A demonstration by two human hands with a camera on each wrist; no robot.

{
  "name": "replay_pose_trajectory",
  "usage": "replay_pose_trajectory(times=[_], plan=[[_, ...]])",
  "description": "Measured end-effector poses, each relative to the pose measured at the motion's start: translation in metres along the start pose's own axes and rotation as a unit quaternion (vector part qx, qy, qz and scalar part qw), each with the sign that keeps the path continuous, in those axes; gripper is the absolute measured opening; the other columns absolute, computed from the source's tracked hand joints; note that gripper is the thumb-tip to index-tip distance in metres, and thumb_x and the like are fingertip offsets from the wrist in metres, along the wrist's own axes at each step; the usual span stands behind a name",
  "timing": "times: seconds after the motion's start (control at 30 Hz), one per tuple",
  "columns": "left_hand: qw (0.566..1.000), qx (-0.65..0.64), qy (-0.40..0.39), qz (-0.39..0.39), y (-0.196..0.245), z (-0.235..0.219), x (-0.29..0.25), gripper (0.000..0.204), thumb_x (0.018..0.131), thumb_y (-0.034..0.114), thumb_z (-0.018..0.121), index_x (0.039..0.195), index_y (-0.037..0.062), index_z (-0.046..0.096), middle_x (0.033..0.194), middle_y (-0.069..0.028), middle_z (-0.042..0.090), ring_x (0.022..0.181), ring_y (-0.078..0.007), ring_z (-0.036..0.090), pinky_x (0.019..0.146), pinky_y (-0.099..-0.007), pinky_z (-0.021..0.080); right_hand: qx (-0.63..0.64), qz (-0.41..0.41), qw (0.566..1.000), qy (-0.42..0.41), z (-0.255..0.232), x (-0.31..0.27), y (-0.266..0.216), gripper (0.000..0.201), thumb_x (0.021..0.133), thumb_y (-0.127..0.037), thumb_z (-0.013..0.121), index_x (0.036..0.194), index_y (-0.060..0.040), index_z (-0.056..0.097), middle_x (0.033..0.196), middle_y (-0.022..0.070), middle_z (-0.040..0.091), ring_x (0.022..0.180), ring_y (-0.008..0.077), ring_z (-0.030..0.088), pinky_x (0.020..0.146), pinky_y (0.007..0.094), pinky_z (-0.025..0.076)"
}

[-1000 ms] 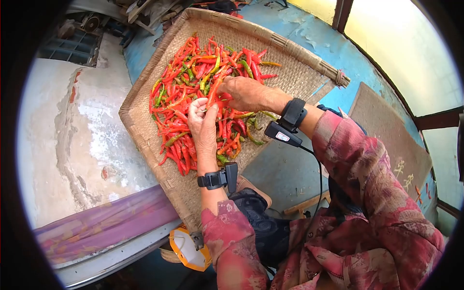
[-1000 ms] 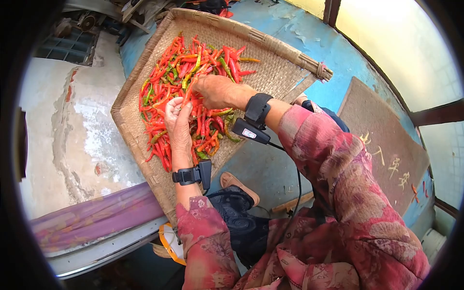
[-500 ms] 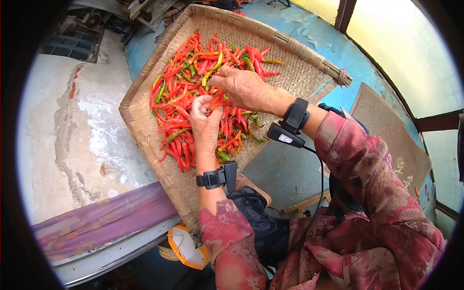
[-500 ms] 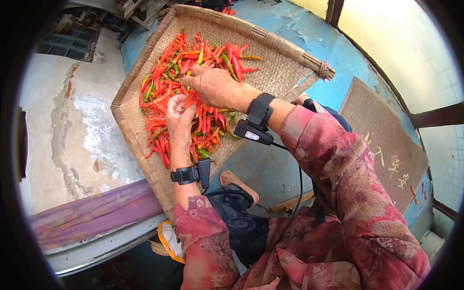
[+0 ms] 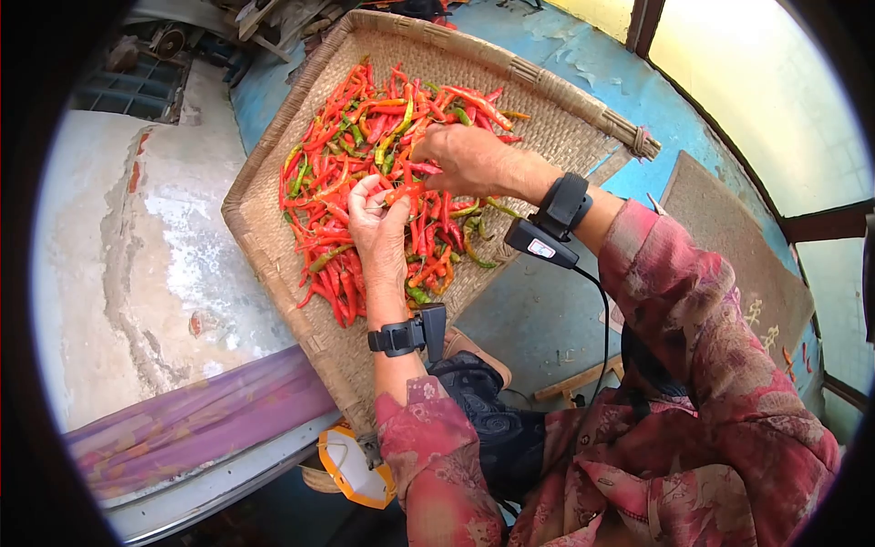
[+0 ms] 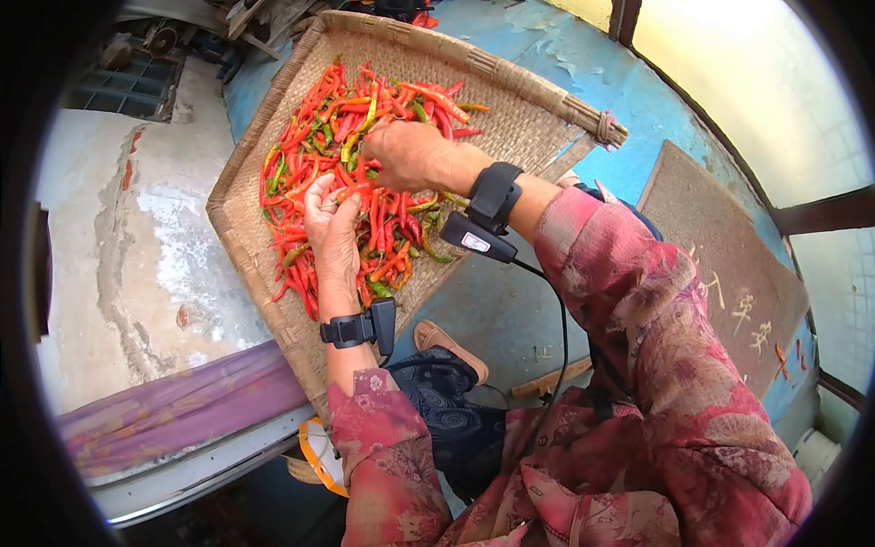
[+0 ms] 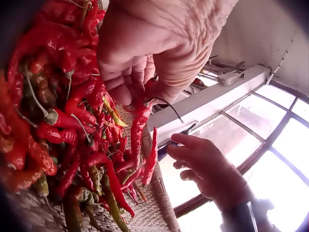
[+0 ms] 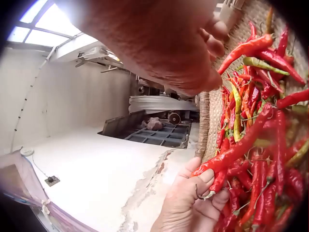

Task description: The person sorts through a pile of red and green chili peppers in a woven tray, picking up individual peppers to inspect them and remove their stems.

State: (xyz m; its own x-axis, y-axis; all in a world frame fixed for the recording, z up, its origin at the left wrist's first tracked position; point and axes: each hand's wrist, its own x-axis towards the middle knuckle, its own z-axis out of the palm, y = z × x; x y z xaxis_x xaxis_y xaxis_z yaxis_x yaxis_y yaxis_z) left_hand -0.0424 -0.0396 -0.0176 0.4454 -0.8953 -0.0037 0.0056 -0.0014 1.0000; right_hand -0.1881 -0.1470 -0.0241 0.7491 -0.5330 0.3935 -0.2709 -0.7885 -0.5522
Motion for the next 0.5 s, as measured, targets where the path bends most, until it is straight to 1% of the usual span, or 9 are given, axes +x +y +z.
replay_pose_trajectory(times=[0.03,0.07,0.17,0.23,0.27,0.33,0.37,0.47,0.5], plan=[[1.000,-0.014,-0.013,0.007,0.001,0.003,0.000,0.051,0.075,-0.005,0.062,0.121,0.0023,0.038,0.094,-0.0079,0.053,0.078,-0.0103,0.053,0.070,-0.0219,0.047,-0.032,0.051,0.994,-0.089,-0.009,-0.001,-0.018,0.024,0.076,-0.020,0.062,0.094,-0.0042,0.060,0.087,0.0182,0.061,0.085,0.0337,0.060,0.068,0.0422,0.049],[0.999,-0.029,-0.025,0.014,0.003,0.006,-0.001,0.056,0.075,-0.006,0.062,0.124,0.0024,0.036,0.095,-0.0082,0.053,0.077,-0.0103,0.053,0.070,-0.0218,0.047,-0.052,0.059,0.993,-0.089,-0.002,-0.002,-0.019,0.019,0.076,-0.021,0.061,0.087,-0.0057,0.060,0.079,0.0185,0.061,0.077,0.0349,0.061,0.066,0.0431,0.049],[0.999,0.021,-0.004,0.046,0.009,0.013,-0.004,0.067,0.075,-0.006,0.062,0.132,0.0027,0.027,0.094,-0.0084,0.052,0.076,-0.0104,0.053,0.069,-0.0220,0.047,-0.082,0.098,0.989,-0.071,-0.008,0.000,-0.022,0.017,0.077,-0.021,0.060,0.082,-0.0041,0.057,0.072,0.0191,0.060,0.074,0.0351,0.062,0.064,0.0440,0.049],[0.997,0.059,0.020,0.050,0.005,0.005,-0.003,0.071,0.075,-0.006,0.062,0.134,0.0029,0.024,0.093,-0.0083,0.052,0.076,-0.0105,0.053,0.069,-0.0222,0.047,-0.122,0.151,0.980,0.029,-0.014,0.005,-0.008,0.019,0.078,-0.020,0.059,0.084,-0.0019,0.058,0.070,0.0202,0.059,0.073,0.0352,0.062,0.063,0.0442,0.049],[0.993,0.096,0.044,0.053,0.002,0.002,-0.003,0.074,0.075,-0.005,0.063,0.136,0.0031,0.021,0.091,-0.0082,0.051,0.075,-0.0105,0.053,0.069,-0.0224,0.048,-0.122,0.151,0.981,0.030,-0.016,0.004,-0.003,0.019,0.078,-0.020,0.059,0.084,-0.0019,0.058,0.070,0.0202,0.059,0.073,0.0352,0.062,0.063,0.0442,0.049],[0.994,0.078,0.057,0.048,-0.001,0.001,-0.003,0.074,0.075,-0.006,0.063,0.136,0.0026,0.022,0.090,-0.0081,0.051,0.075,-0.0106,0.053,0.068,-0.0223,0.048,-0.178,0.129,0.945,0.242,-0.020,0.002,0.003,0.017,0.074,-0.016,0.058,0.079,-0.0002,0.060,0.074,0.0212,0.062,0.074,0.0323,0.064,0.068,0.0428,0.051],[0.995,0.058,0.069,0.044,-0.002,0.002,-0.001,0.073,0.075,-0.006,0.063,0.136,0.0021,0.022,0.089,-0.0079,0.050,0.075,-0.0107,0.053,0.067,-0.0222,0.048,-0.179,0.129,0.945,0.243,-0.019,0.002,0.002,0.017,0.074,-0.016,0.058,0.079,-0.0002,0.060,0.074,0.0212,0.062,0.074,0.0323,0.064,0.068,0.0428,0.051],[0.995,0.057,0.001,0.077,-0.002,0.019,-0.001,0.072,0.076,-0.005,0.063,0.135,0.0010,0.022,0.091,-0.0089,0.051,0.077,-0.0115,0.055,0.069,-0.0221,0.049,-0.021,0.159,0.987,0.001,-0.013,0.006,-0.012,0.032,0.075,-0.030,0.060,0.071,0.0018,0.062,0.069,0.0227,0.062,0.070,0.0353,0.064,0.069,0.0434,0.051],[0.997,0.023,-0.014,0.074,-0.003,0.030,-0.002,0.071,0.077,-0.006,0.063,0.135,0.0006,0.021,0.094,-0.0101,0.052,0.080,-0.0127,0.057,0.071,-0.0228,0.049,0.045,0.173,0.984,-0.022,-0.007,0.005,-0.012,0.040,0.074,-0.036,0.060,0.071,0.0035,0.062,0.068,0.0228,0.061,0.070,0.0361,0.063,0.065,0.0441,0.051]])
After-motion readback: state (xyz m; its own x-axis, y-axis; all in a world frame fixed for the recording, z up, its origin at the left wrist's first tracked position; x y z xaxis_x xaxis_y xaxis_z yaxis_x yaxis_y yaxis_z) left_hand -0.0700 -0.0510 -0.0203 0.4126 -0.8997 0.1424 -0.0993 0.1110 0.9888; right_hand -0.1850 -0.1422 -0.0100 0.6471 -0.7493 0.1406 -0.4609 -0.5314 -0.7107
